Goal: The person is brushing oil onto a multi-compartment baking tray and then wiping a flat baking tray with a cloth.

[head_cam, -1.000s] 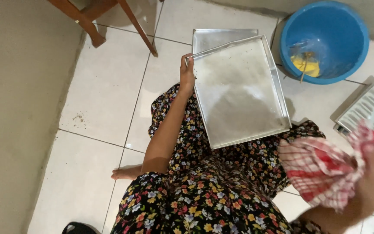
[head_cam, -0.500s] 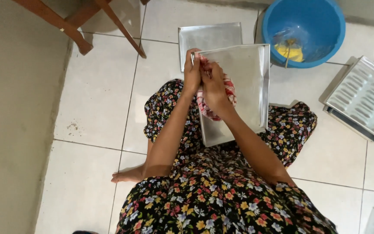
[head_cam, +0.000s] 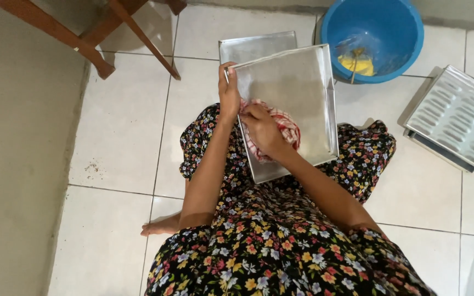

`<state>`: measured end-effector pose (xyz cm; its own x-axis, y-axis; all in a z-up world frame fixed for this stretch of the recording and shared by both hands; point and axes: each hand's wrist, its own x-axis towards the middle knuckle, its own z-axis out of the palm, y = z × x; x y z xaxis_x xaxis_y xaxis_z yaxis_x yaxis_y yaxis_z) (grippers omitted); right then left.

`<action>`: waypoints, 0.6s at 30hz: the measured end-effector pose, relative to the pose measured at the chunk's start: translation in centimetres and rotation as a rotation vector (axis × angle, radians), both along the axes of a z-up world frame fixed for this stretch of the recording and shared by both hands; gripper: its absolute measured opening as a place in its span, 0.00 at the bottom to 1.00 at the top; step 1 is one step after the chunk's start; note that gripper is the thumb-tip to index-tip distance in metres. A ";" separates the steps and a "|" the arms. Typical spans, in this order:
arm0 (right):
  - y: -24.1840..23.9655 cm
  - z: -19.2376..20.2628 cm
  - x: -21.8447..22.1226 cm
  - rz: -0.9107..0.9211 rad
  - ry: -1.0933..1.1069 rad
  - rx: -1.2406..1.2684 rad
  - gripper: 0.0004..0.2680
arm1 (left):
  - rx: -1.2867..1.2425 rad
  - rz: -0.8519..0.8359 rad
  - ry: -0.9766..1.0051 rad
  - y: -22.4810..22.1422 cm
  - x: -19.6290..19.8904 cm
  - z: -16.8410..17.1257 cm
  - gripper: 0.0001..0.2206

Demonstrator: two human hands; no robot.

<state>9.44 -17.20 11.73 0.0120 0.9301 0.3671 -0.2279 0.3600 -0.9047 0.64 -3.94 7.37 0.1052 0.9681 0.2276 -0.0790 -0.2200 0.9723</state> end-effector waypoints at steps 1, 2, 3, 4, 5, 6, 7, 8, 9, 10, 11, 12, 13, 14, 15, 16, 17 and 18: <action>2.4 -1.9 1.4 -0.002 0.004 -0.006 0.06 | -0.006 -0.002 0.004 -0.4 0.7 0.4 0.14; 4.9 -3.9 2.7 -0.237 -0.481 0.192 0.07 | 0.001 -0.047 0.004 -0.7 1.5 0.7 0.14; 7.1 -6.0 4.0 -0.470 -0.968 0.386 0.08 | 0.006 -0.095 0.004 -1.2 2.2 0.9 0.14; 6.9 -5.6 4.0 -0.471 -0.966 0.374 0.08 | -0.003 -0.100 0.009 -1.8 2.2 1.2 0.14; 7.2 -4.9 4.3 -0.532 -0.946 0.364 0.08 | 0.020 -0.105 0.024 -2.0 2.6 1.8 0.13; 7.6 -4.1 4.5 -0.592 -0.925 0.353 0.07 | 0.043 -0.109 0.039 -2.1 2.9 2.5 0.13; 6.6 -6.7 3.4 -0.595 -0.928 0.357 0.07 | 0.047 -0.111 0.035 -0.8 2.5 0.9 0.13; 5.7 -9.3 2.1 -0.479 -0.873 0.309 0.07 | 0.034 -0.074 0.064 0.5 2.0 -0.8 0.14; 4.8 -11.9 0.8 -0.361 -0.814 0.263 0.08 | 0.021 -0.035 0.093 1.9 1.4 -2.4 0.14; 4.9 -9.2 0.9 -0.361 -0.816 0.268 0.08 | 0.025 -0.033 0.090 0.9 1.5 -0.7 0.14; 4.2 -6.8 0.9 -0.378 -0.841 0.309 0.08 | -0.004 -0.025 0.065 -0.7 1.5 0.6 0.14; 3.5 -4.4 0.9 -0.396 -0.865 0.350 0.07 | -0.034 -0.017 0.039 -2.3 1.5 1.9 0.14; 4.9 -5.0 1.9 -0.395 -0.863 0.340 0.07 | -0.042 -0.019 0.043 -2.5 1.8 1.4 0.14; 6.3 -5.5 2.9 -0.462 -0.836 0.345 0.07 | -0.050 -0.034 0.050 -2.9 2.1 0.9 0.14; 8.4 -5.6 4.2 -0.534 -0.809 0.368 0.07 | -0.040 -0.047 0.052 -2.5 2.5 0.9 0.13; 8.1 -6.0 3.3 -0.538 -0.807 0.376 0.07 | -0.031 -0.048 0.052 -1.7 2.3 0.5 0.13; 7.6 -6.5 2.5 -0.391 -0.514 0.312 0.08 | -0.048 -0.034 0.034 -1.2 2.0 -0.1 0.14; 7.1 -7.1 1.6 -0.241 -0.223 0.242 0.09 | -0.064 -0.020 0.015 -0.7 1.6 -0.7 0.15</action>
